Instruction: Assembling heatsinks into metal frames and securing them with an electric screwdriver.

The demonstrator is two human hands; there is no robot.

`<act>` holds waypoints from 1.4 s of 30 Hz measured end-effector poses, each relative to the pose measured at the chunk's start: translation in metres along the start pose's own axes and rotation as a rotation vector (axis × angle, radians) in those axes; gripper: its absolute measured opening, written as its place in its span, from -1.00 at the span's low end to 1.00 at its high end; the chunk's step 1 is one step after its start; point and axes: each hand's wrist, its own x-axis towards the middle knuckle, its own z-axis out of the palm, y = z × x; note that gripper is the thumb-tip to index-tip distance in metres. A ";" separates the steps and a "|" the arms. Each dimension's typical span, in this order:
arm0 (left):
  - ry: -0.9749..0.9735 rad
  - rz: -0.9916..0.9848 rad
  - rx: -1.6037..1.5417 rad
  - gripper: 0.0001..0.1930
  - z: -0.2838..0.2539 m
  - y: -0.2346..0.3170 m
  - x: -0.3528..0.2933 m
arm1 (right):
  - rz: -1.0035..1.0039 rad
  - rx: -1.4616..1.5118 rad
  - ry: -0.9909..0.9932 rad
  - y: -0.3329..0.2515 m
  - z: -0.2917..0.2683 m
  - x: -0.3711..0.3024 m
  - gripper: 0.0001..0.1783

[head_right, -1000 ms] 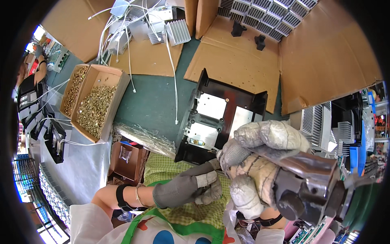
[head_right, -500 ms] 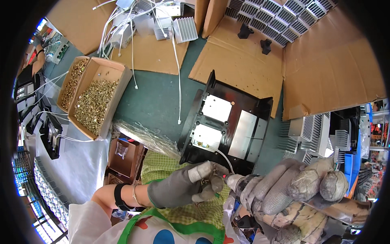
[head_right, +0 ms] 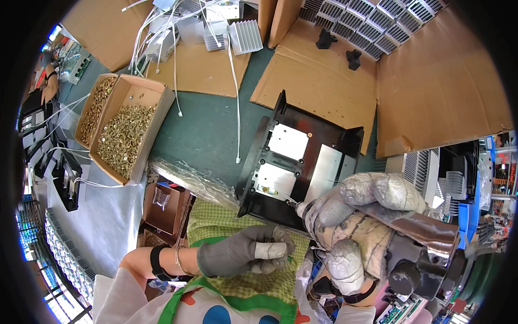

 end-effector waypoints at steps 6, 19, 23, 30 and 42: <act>0.051 0.034 0.134 -0.66 0.000 0.002 0.002 | 0.009 0.057 -0.206 0.007 -0.023 0.013 -0.17; -0.080 0.096 -0.107 -0.63 -0.003 -0.004 0.000 | -0.017 -0.208 -0.012 -0.051 0.053 0.007 -0.33; -0.044 0.085 -0.055 -0.62 0.004 -0.003 0.001 | 0.093 -0.105 0.178 -0.069 0.064 -0.008 -0.37; -0.071 0.059 0.015 -0.56 0.008 -0.001 0.006 | 0.033 -0.172 0.084 -0.060 0.062 -0.016 -0.31; 0.035 -0.106 0.013 -0.65 0.006 -0.013 0.000 | -0.095 -0.340 0.249 -0.029 0.019 -0.018 -0.26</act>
